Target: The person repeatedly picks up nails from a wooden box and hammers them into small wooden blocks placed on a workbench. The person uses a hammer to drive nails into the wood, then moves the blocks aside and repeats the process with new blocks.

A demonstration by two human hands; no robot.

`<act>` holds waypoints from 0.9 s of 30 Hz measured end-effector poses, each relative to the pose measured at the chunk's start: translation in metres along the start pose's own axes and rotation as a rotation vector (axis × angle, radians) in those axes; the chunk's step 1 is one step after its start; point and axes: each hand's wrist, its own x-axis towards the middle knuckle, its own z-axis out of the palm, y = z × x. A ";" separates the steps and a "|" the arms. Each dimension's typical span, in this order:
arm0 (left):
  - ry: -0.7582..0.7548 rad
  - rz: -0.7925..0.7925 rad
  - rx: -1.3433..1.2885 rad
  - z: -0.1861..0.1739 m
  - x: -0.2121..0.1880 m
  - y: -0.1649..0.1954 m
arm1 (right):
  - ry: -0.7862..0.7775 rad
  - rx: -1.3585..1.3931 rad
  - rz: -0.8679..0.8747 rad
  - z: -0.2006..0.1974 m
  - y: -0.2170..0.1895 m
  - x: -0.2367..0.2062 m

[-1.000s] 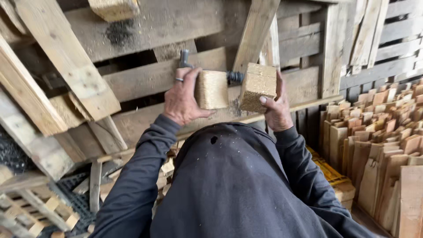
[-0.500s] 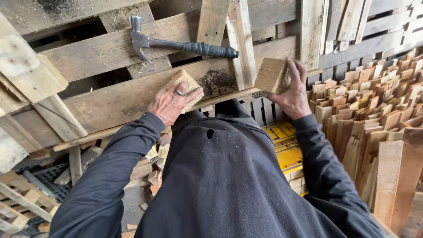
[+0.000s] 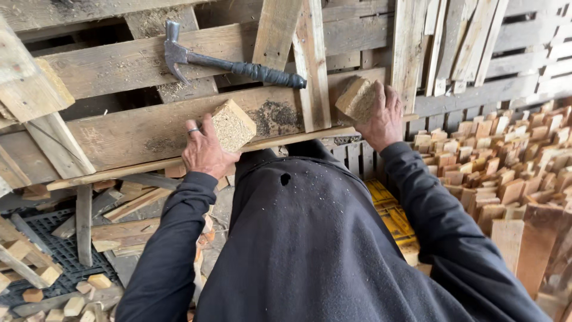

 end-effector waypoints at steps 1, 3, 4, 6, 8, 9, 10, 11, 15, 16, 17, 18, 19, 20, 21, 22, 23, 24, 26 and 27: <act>0.023 0.031 0.015 0.001 0.002 -0.002 | 0.054 0.005 -0.063 0.000 0.003 0.000; -0.003 0.059 0.005 -0.001 0.006 -0.007 | 0.019 -0.086 -0.140 -0.008 0.015 0.000; -0.025 0.071 -0.002 -0.002 0.008 -0.008 | -0.070 -0.189 -0.158 -0.018 0.025 0.000; -0.142 0.156 0.037 -0.005 0.012 -0.006 | -0.097 -0.254 -0.248 -0.037 0.044 -0.004; -0.193 0.196 0.087 -0.007 0.015 -0.001 | -0.011 -0.148 -0.355 -0.045 0.053 -0.006; -0.181 0.203 0.119 -0.007 0.017 0.002 | 0.019 -0.084 -0.389 -0.045 0.055 -0.007; -0.175 0.217 0.147 -0.006 0.018 0.006 | -0.011 -0.137 -0.371 -0.041 0.054 -0.007; -0.195 0.171 0.168 -0.004 0.019 0.010 | -0.036 -0.200 -0.350 -0.037 0.054 -0.006; -0.218 0.038 0.270 -0.003 0.018 0.009 | 0.047 -0.232 -0.334 -0.017 0.046 -0.002; -0.216 0.019 0.299 -0.004 0.017 0.004 | 0.054 -0.232 -0.342 -0.015 0.046 -0.001; -0.208 0.006 0.307 -0.006 0.016 -0.003 | 0.061 -0.236 -0.356 -0.014 0.046 -0.001; -0.202 -0.017 0.315 -0.010 0.014 -0.012 | 0.063 -0.236 -0.379 -0.015 0.047 -0.001; -0.196 -0.043 0.330 -0.015 0.011 -0.023 | 0.053 -0.210 -0.362 -0.016 0.046 -0.001; -0.146 -0.041 0.322 -0.018 0.008 -0.032 | 0.047 -0.185 -0.344 -0.017 0.046 -0.001; -0.092 -0.037 0.315 -0.019 0.007 -0.040 | 0.045 -0.161 -0.326 -0.018 0.045 -0.001; -0.035 -0.032 0.307 -0.021 0.007 -0.047 | 0.043 -0.160 -0.315 -0.018 0.044 0.000; -0.015 -0.013 0.286 -0.021 0.007 -0.053 | 0.034 -0.158 -0.304 -0.018 0.042 0.000; -0.001 0.005 0.268 -0.020 0.006 -0.059 | 0.019 -0.152 -0.293 -0.016 0.041 0.001; -0.036 -0.021 0.230 -0.018 0.005 -0.071 | -0.008 -0.112 -0.282 -0.012 0.040 0.003; -0.092 -0.064 0.209 -0.016 0.003 -0.078 | -0.027 -0.094 -0.270 -0.010 0.041 0.004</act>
